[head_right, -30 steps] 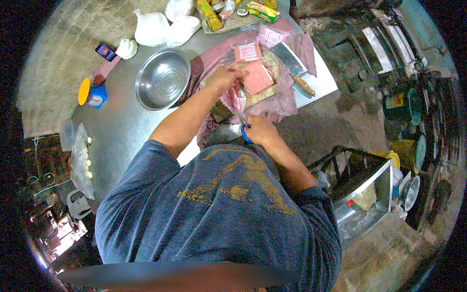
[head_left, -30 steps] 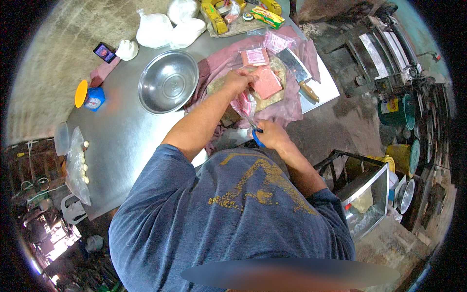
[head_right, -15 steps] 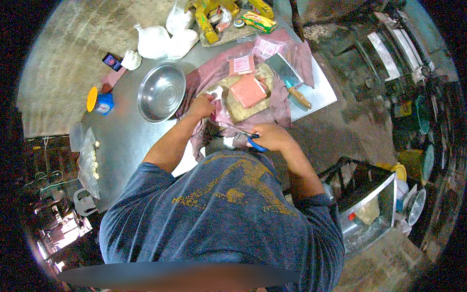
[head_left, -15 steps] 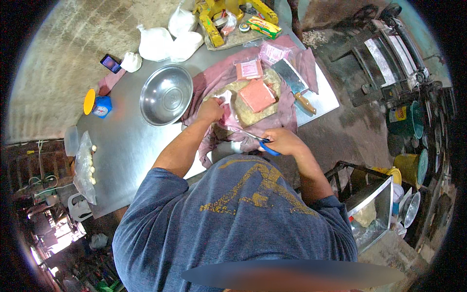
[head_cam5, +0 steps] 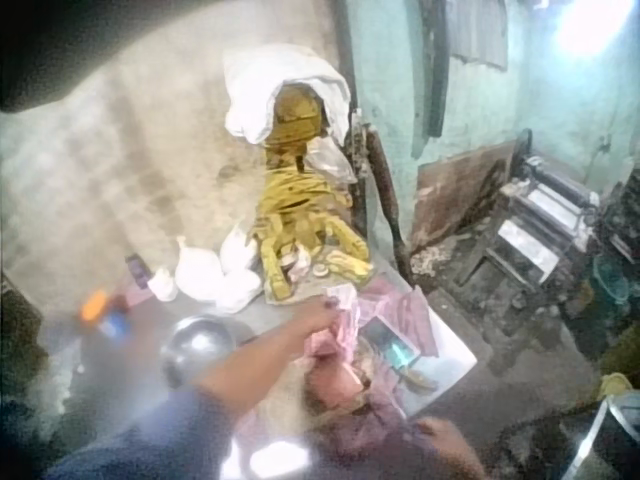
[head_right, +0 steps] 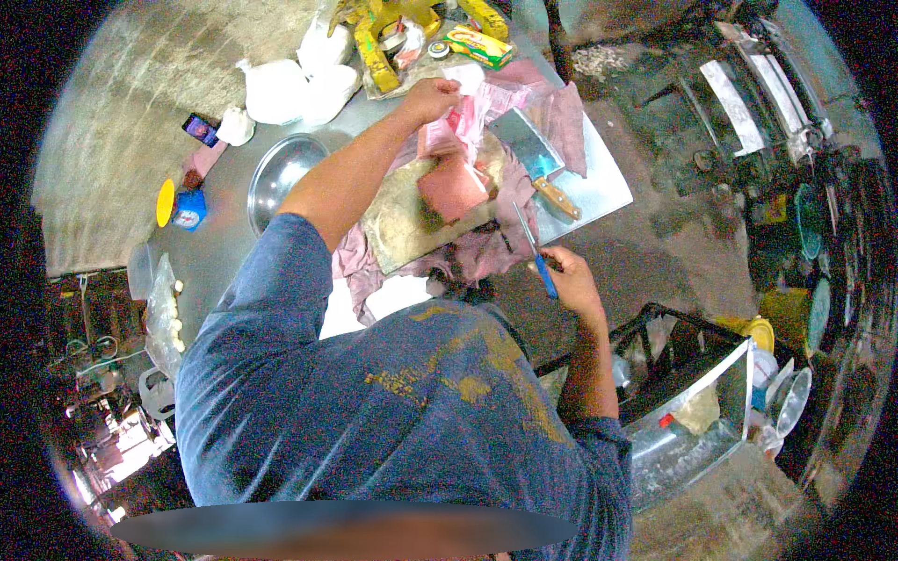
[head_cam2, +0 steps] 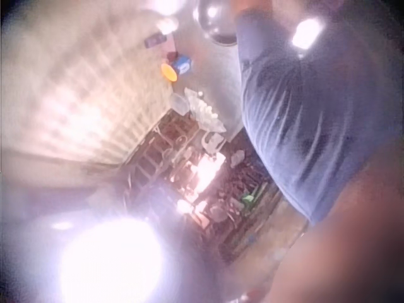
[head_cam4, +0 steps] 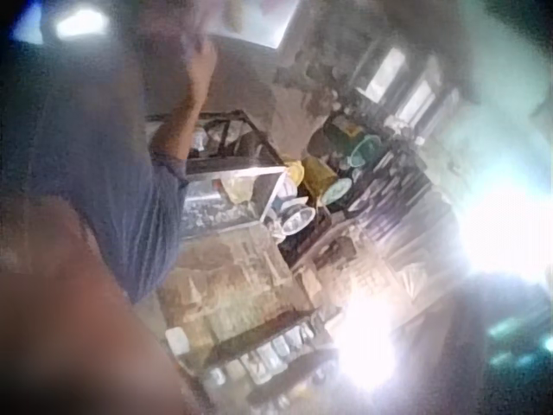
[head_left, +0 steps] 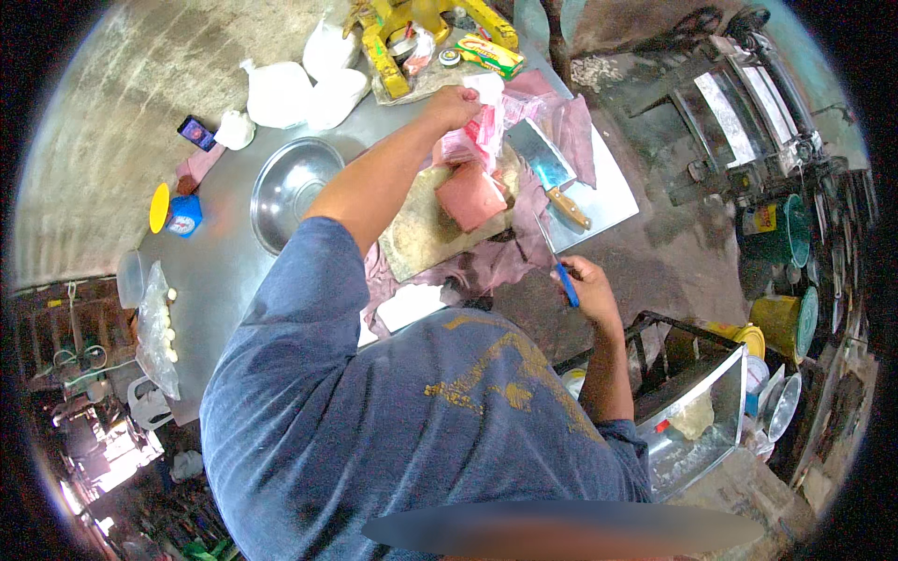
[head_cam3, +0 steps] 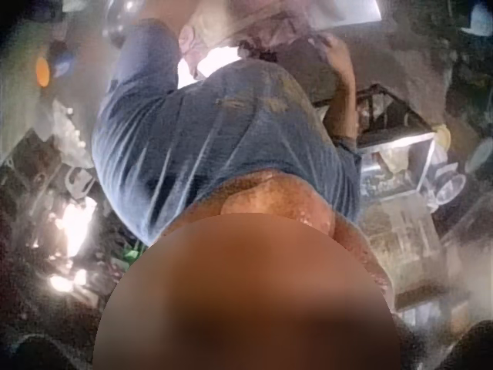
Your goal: The person uses scissors to cut open several small plastic packages containing pink and yellow food items on a metal table. They discard the cut plastic wrappers into a nearby bin and continue cutting additional packages.
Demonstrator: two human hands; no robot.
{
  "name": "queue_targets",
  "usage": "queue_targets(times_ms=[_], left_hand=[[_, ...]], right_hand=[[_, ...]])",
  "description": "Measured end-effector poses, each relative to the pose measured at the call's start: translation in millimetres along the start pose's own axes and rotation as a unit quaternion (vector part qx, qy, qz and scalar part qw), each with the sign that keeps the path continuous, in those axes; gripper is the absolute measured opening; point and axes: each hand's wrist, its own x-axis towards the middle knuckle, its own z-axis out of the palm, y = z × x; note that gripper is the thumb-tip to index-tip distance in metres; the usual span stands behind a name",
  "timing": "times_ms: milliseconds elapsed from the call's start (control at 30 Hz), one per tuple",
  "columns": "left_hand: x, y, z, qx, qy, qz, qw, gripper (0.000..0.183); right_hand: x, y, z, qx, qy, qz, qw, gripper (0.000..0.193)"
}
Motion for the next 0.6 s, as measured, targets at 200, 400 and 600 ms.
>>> queue_targets(times_ms=[200,400,600], left_hand=[[62,-66,24,0.180,-0.061,-0.017,0.982,0.042],[83,-122,38,0.199,-0.195,0.026,0.960,0.041],[56,-111,29,0.182,-0.173,0.109,0.962,0.034]], right_hand=[[-43,28,-1,0.023,0.079,0.157,0.984,0.031],[-65,13,-3,0.053,0.081,0.221,0.970,0.027],[-63,5,-4,0.044,0.070,0.216,0.973,0.036]])
